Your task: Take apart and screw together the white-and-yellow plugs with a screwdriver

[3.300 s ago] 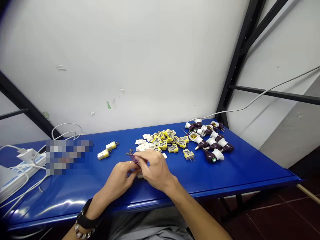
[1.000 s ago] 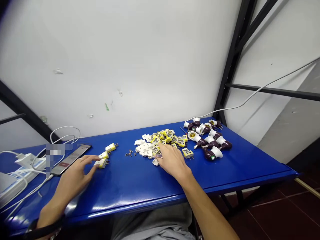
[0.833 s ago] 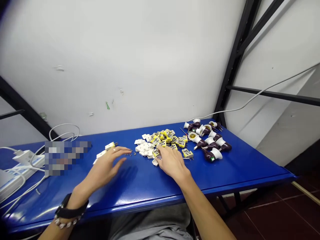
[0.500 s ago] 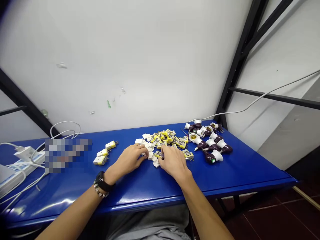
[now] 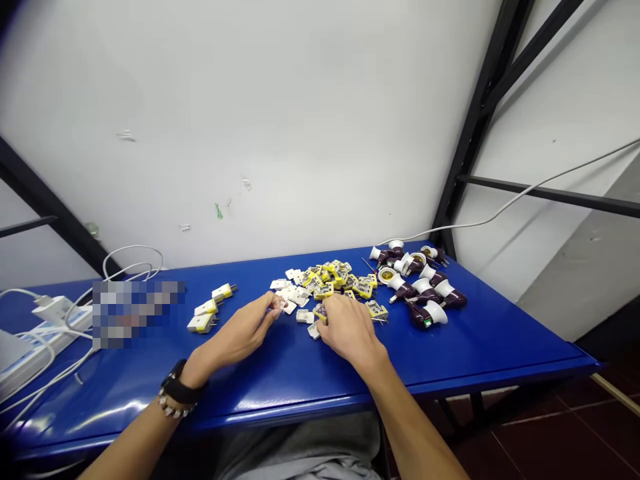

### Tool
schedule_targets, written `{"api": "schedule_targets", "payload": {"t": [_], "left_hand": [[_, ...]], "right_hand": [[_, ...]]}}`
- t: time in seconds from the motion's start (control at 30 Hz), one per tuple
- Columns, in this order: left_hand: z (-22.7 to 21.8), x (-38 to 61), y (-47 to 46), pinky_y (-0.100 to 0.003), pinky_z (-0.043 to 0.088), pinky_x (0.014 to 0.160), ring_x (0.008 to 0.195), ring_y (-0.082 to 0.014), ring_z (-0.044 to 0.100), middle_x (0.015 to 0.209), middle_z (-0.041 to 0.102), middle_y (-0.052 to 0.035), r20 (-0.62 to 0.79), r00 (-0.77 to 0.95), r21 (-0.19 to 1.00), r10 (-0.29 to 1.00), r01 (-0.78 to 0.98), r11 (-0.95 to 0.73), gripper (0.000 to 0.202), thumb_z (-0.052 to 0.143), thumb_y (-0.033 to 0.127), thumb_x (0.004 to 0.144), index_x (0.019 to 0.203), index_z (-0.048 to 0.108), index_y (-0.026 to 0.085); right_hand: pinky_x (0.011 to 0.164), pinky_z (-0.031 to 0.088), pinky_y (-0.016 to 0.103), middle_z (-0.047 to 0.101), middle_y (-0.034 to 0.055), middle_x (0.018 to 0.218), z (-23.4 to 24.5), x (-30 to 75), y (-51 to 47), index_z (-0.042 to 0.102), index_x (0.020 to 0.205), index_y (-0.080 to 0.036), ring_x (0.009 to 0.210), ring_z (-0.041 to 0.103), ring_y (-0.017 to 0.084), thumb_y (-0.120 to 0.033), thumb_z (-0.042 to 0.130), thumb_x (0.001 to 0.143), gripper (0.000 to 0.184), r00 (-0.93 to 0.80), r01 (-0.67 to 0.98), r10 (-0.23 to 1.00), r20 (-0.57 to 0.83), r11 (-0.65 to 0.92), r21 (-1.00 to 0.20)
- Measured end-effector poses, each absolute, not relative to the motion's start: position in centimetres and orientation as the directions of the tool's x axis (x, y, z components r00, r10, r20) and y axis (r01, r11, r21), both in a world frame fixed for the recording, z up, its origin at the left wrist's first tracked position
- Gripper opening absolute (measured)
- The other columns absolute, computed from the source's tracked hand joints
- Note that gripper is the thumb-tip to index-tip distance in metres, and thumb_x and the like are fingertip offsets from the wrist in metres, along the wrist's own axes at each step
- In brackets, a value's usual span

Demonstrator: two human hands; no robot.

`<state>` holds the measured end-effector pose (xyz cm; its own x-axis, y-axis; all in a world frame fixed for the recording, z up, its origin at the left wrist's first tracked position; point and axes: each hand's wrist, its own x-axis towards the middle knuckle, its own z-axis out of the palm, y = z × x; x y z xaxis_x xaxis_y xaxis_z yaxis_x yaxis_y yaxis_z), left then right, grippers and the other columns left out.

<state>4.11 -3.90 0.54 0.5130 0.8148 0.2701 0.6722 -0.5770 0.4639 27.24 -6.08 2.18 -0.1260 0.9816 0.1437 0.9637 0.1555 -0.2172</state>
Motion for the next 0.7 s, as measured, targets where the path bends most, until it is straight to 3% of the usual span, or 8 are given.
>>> {"api": "schedule_targets", "payload": {"t": [0.1, 0.27, 0.43, 0.6, 0.7], "left_hand": [[0.0, 3.3, -5.2, -0.032, 0.045, 0.073, 0.08, -0.0203, 0.061, 0.093, 0.065, -0.0036, 0.188, 0.526, 0.467, 0.83, 0.695, -0.546, 0.018, 0.036, 0.031, 0.103, 0.1, 0.052, 0.022], [-0.9, 2.5, -7.0, -0.031, 0.047, 0.077, 0.09, -0.0216, 0.065, 0.102, 0.067, -0.0033, 0.163, 0.527, 0.452, 0.834, 0.711, -0.538, 0.013, 0.054, 0.029, 0.096, 0.108, 0.053, 0.023], [-1.1, 2.3, -8.0, -0.033, 0.051, 0.081, 0.094, -0.0216, 0.065, 0.106, 0.067, -0.0052, 0.197, 0.526, 0.362, 0.828, 0.746, -0.56, 0.015, 0.046, 0.023, 0.099, 0.108, 0.058, 0.023], [-1.8, 1.7, -9.1, -0.039, 0.052, 0.092, 0.107, -0.0248, 0.064, 0.125, 0.066, -0.0077, 0.219, 0.55, 0.223, 0.806, 0.776, -0.59, 0.028, 0.045, 0.023, 0.101, 0.118, 0.066, 0.024], [-2.1, 1.0, -10.1, -0.04, 0.052, 0.092, 0.106, -0.0252, 0.064, 0.127, 0.066, -0.0076, 0.194, 0.547, 0.188, 0.814, 0.794, -0.578, 0.03, 0.044, 0.025, 0.101, 0.116, 0.07, 0.024]], "right_hand": [[0.074, 0.045, 0.032, 0.069, 0.0104, 0.108, 1.9, 27.3, -6.0, 0.066, 0.11, -0.018, 0.097, 0.069, 0.028, -0.037, 0.065, 0.089, 0.028, -0.141, 0.966, 0.979, 0.145, 0.168, -0.194], [0.077, 0.047, 0.033, 0.069, 0.0124, 0.114, 1.4, 27.3, -5.6, 0.066, 0.113, -0.018, 0.102, 0.068, 0.029, -0.036, 0.058, 0.094, 0.027, -0.15, 0.973, 0.98, 0.127, 0.169, -0.156], [0.079, 0.047, 0.034, 0.073, 0.0139, 0.109, 1.3, 27.2, -5.3, 0.069, 0.104, -0.016, 0.102, 0.068, 0.03, -0.038, 0.057, 0.094, 0.028, -0.099, 0.981, 0.99, 0.105, 0.115, -0.159], [0.076, 0.047, 0.034, 0.075, 0.0131, 0.104, 1.6, 27.3, -5.2, 0.072, 0.1, -0.016, 0.099, 0.069, 0.03, -0.033, 0.064, 0.083, 0.025, -0.028, 0.974, 0.987, 0.157, 0.062, -0.219], [0.075, 0.047, 0.032, 0.076, 0.0097, 0.097, 2.1, 27.2, -5.4, 0.073, 0.096, -0.018, 0.093, 0.068, 0.028, -0.035, 0.07, 0.075, 0.027, -0.01, 0.938, 0.979, 0.204, 0.08, -0.339]]}}
